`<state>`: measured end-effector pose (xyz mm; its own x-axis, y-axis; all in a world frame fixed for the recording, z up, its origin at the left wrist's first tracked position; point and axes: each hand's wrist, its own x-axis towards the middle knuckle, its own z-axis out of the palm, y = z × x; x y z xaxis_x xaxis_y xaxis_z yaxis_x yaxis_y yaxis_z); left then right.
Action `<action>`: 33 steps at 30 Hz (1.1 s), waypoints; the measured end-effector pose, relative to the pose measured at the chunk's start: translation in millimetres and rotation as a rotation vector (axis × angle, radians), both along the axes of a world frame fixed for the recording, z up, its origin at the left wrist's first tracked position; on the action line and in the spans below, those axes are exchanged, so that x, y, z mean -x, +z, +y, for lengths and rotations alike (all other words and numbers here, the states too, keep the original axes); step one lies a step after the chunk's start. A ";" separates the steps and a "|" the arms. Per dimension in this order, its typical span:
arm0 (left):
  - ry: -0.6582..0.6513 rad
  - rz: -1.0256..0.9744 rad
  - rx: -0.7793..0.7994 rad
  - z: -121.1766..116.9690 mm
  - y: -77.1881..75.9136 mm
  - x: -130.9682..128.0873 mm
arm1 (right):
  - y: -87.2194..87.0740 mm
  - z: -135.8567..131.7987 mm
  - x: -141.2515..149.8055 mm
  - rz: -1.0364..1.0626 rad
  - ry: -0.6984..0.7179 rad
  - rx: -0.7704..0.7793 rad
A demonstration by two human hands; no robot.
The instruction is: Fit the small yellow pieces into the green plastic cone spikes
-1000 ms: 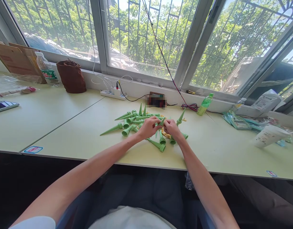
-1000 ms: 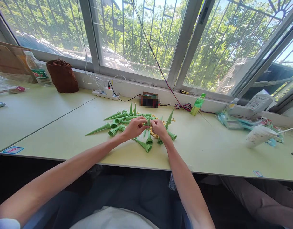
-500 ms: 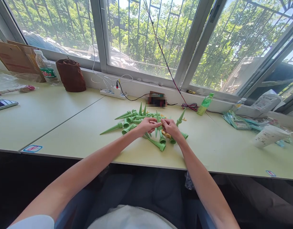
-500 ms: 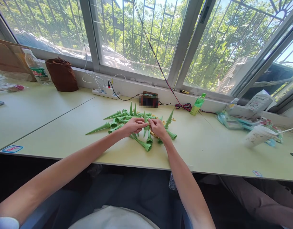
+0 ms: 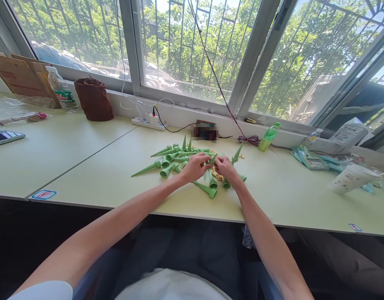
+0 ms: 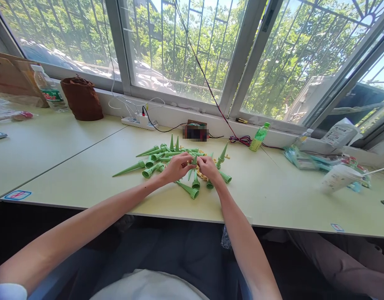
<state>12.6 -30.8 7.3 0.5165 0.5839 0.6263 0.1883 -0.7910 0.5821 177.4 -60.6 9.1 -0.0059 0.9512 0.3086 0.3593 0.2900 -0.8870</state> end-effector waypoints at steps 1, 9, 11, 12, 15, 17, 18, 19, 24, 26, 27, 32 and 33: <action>0.010 -0.016 0.054 -0.9 0.8 -0.6 | 0.6 -0.5 0.2 0.019 0.011 0.018; -0.270 -0.152 0.847 5.4 10.5 4.6 | 0.3 -1.7 0.8 -0.002 0.066 -0.042; -0.319 -0.154 0.900 7.2 12.0 6.1 | -0.8 -0.8 0.4 -0.048 0.063 -0.063; -0.311 -0.140 0.872 7.3 12.2 6.2 | -1.5 -0.1 0.0 -0.062 0.055 -0.068; -0.203 -0.073 0.643 5.5 10.4 4.2 | -4.1 3.1 -1.7 -0.084 0.019 -0.073; -0.129 -0.054 0.391 4.4 7.4 2.2 | -5.7 5.0 -2.9 -0.098 -0.001 -0.058; -0.088 -0.055 0.230 4.3 5.6 1.3 | -6.3 5.7 -3.3 -0.102 -0.009 -0.047; -0.064 -0.037 0.089 4.4 3.8 0.7 | -6.6 6.1 -3.5 -0.103 -0.017 -0.036; -0.030 0.004 -0.098 4.5 -0.9 -2.1 | -4.4 4.3 -1.5 -0.060 -0.025 -0.004; -0.006 -0.030 0.006 2.8 0.2 -3.4 | -2.8 3.1 -0.6 -0.035 -0.021 -0.001; -0.005 -0.050 0.085 1.8 1.3 -3.9 | -2.1 2.7 -0.2 -0.027 -0.022 -0.003; -0.204 -0.149 0.644 1.6 7.4 -0.8 | 0.9 0.8 0.2 -0.056 -0.016 -0.066; -0.268 -0.162 0.780 3.1 8.1 0.7 | 1.4 0.2 0.4 -0.077 -0.007 -0.078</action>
